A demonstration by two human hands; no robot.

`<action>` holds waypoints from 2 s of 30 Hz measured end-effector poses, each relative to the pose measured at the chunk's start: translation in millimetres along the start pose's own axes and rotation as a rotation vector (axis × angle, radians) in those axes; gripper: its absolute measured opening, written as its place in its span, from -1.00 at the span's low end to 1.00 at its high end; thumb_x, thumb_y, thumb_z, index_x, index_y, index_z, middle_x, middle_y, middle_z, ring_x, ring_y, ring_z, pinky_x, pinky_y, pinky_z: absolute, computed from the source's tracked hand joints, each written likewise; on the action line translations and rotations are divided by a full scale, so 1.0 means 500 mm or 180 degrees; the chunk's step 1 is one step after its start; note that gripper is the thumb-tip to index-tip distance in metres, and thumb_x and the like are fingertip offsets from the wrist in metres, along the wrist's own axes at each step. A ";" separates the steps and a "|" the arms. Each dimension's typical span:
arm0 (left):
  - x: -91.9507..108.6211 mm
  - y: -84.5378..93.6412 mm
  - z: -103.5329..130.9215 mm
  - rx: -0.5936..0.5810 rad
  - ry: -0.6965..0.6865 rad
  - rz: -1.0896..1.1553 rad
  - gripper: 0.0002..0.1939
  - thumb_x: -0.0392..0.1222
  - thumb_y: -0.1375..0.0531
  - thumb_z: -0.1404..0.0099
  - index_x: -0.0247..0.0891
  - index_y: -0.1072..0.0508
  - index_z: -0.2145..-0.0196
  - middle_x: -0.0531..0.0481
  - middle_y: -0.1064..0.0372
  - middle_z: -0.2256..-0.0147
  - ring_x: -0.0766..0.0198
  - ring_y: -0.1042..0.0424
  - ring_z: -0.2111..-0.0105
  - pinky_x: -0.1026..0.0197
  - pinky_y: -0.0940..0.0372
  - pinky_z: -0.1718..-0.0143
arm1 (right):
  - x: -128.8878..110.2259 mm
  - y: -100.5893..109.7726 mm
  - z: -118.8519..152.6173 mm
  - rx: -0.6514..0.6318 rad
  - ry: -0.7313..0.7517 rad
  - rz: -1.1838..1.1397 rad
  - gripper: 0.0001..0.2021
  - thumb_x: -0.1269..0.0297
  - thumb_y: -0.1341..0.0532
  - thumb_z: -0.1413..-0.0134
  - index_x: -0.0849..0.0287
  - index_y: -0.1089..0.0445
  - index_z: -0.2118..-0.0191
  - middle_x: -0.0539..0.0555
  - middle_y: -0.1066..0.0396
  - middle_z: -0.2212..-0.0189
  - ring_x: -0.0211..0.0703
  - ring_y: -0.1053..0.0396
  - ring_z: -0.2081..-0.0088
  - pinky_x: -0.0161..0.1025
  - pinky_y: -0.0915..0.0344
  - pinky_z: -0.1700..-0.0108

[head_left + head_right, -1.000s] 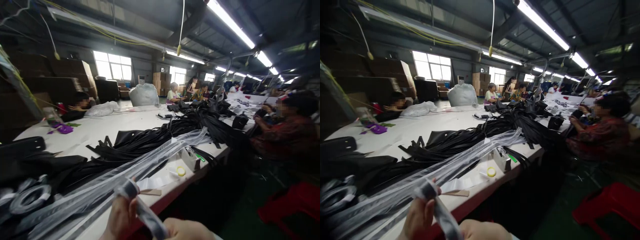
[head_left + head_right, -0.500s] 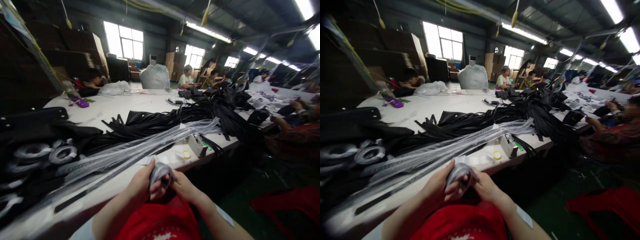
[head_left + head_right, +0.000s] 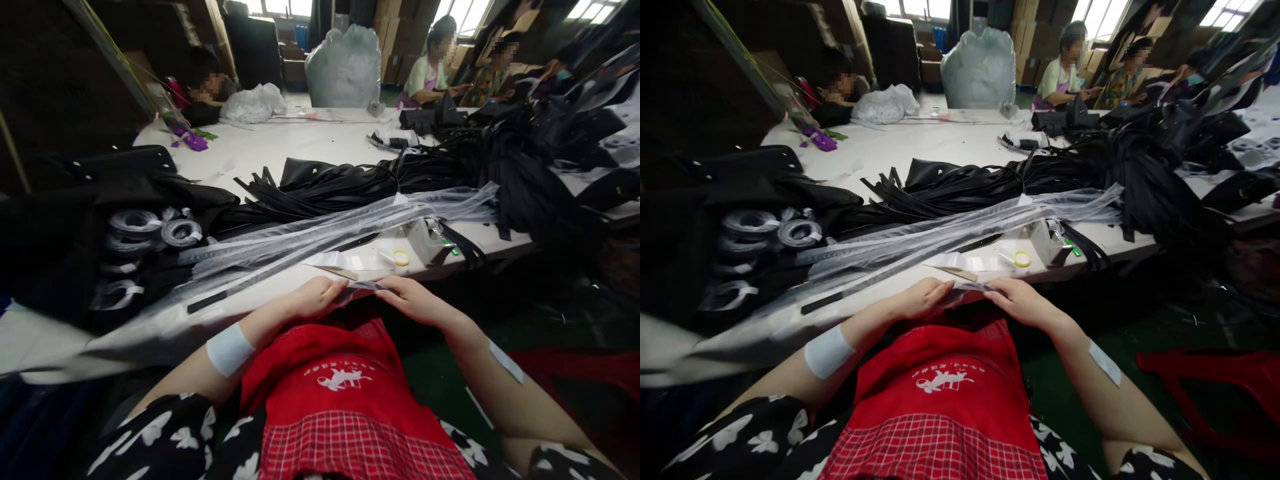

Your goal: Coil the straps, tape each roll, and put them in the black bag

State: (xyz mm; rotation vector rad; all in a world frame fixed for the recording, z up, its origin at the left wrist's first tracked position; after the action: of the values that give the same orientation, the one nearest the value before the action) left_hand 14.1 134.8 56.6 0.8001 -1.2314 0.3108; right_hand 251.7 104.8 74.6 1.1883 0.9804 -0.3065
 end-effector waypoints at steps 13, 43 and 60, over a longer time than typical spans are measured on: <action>-0.031 -0.058 -0.020 -0.0087 0.0364 0.3780 -0.32 0.35 0.06 -0.32 -0.37 -0.48 0.37 0.12 -0.11 0.71 0.35 -0.27 0.60 0.23 -0.30 0.32 | 0.023 -0.189 -0.048 0.0685 -0.0227 -0.2395 -0.36 -0.38 -0.04 -0.06 0.21 -0.30 0.20 0.05 -0.40 0.46 -0.22 -0.31 0.50 -0.28 -0.28 0.43; -0.100 -0.131 0.096 0.0496 0.0334 0.0212 -0.65 0.01 -0.03 -0.37 -0.27 -0.39 0.43 0.05 -0.32 0.42 0.32 -0.31 0.38 0.31 -0.20 0.32 | 0.180 -0.189 -0.164 0.1446 -0.0053 0.1617 -0.85 0.27 -0.22 -0.19 0.14 -0.55 0.22 0.15 -0.48 0.29 -0.03 -0.36 0.19 -0.17 -0.28 0.12; -0.092 -0.135 0.087 0.0672 0.0376 0.0217 -0.66 -0.02 -0.02 -0.36 -0.27 -0.36 0.46 0.05 -0.31 0.44 0.31 -0.29 0.41 0.30 -0.18 0.35 | 0.192 -0.163 -0.177 0.1166 -0.0115 0.1844 -0.77 0.21 -0.16 -0.26 0.12 -0.56 0.29 0.09 -0.49 0.33 -0.13 -0.41 0.24 -0.26 -0.26 0.21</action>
State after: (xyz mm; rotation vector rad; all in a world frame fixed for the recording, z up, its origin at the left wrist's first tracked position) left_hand 9.0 66.9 -6.2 0.9086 -1.1282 0.5429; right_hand 210.0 177.5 -54.7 1.7353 0.5213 -0.0412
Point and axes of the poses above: each hand's wrist, its own z-axis away from the middle knuckle, its own y-axis out of the back of the hand, x = y × z, the point moved 2 cm from there along -z, towards the middle knuckle
